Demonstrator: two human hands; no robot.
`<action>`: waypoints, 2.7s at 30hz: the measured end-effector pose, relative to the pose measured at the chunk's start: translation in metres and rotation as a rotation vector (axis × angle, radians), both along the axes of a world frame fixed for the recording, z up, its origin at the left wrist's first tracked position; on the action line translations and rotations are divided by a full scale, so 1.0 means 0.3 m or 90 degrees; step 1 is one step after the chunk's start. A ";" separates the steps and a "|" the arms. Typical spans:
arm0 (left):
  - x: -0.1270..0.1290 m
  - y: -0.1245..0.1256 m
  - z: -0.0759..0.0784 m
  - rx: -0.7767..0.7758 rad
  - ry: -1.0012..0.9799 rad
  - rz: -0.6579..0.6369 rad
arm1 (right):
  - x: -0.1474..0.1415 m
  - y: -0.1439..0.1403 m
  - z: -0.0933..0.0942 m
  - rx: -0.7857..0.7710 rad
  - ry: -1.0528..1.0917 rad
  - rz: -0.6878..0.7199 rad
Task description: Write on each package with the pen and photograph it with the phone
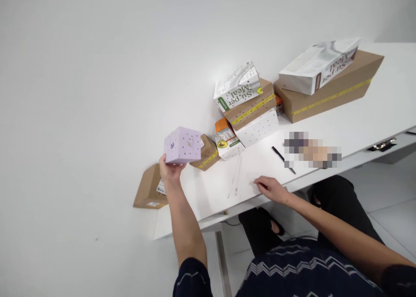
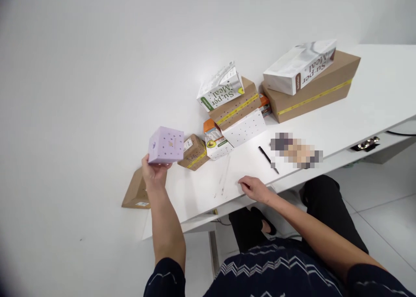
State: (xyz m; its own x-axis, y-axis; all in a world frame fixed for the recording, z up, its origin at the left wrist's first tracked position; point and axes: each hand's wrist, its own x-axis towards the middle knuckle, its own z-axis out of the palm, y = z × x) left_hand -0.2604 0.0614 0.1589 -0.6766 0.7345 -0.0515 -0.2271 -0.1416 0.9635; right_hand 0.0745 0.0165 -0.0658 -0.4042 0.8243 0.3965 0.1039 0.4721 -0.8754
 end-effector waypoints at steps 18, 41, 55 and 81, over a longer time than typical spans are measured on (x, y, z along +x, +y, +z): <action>0.594 -0.061 -0.588 -0.126 0.067 -0.108 | 0.221 -0.084 0.099 -0.365 0.068 -0.216; 0.724 -0.318 -0.501 -0.060 0.552 -0.085 | 0.073 -0.045 0.101 -0.352 0.172 -0.093; 0.785 -0.360 -0.540 0.002 0.801 -0.068 | 0.096 -0.025 0.117 -0.450 0.201 -0.081; 0.734 -0.392 -0.629 0.018 0.392 -0.272 | 0.175 0.010 0.101 -0.190 0.078 -0.024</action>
State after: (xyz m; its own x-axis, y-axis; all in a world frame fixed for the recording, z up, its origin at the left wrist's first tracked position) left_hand -0.0401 -0.0561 -0.0299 -0.2332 0.9350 0.2670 0.3113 -0.1884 0.9315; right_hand 0.1271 0.0193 -0.0353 -0.3357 0.9248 0.1790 0.0009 0.1903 -0.9817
